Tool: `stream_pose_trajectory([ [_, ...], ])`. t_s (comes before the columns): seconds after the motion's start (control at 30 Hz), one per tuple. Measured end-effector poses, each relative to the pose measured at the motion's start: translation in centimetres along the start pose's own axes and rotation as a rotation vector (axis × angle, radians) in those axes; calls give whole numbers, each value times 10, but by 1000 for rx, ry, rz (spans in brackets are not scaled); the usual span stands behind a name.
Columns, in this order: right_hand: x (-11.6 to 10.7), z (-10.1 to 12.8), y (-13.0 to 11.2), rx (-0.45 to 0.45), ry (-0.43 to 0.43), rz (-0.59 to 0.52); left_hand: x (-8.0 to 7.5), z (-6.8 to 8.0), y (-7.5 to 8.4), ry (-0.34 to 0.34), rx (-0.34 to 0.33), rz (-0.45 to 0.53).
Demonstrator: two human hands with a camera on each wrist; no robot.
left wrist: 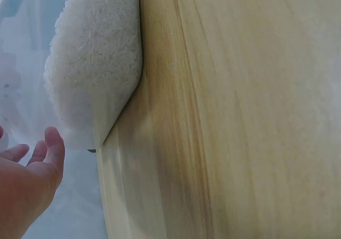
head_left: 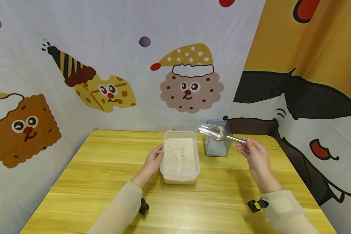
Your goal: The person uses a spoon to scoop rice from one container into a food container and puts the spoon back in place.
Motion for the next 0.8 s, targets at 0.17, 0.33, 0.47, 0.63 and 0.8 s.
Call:
stream_pose_trajectory([
  [0.17,15,1,7,-22,-28,78,0,0,1,-2,8,1],
  [0.33,29,3,17,-22,-57,146,-1,0,1,7,7,-21],
  [0.47,37,3,29,-6,-80,194,-1,0,1,15,13,-34],
  [0.63,52,5,40,-14,-121,324,-1,0,2,16,34,-60],
  [0.8,66,7,44,-89,-137,487,-2,0,2,15,27,-63],
])
Point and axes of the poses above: each hand's wrist, its own z-axis away from the middle knuckle, its own x-axis out of the palm, y = z × x, the point moved 10 cm from there along -z, towards the middle knuckle, and after that the axes turned 5 degrees about -z, right-handed, at the moved point
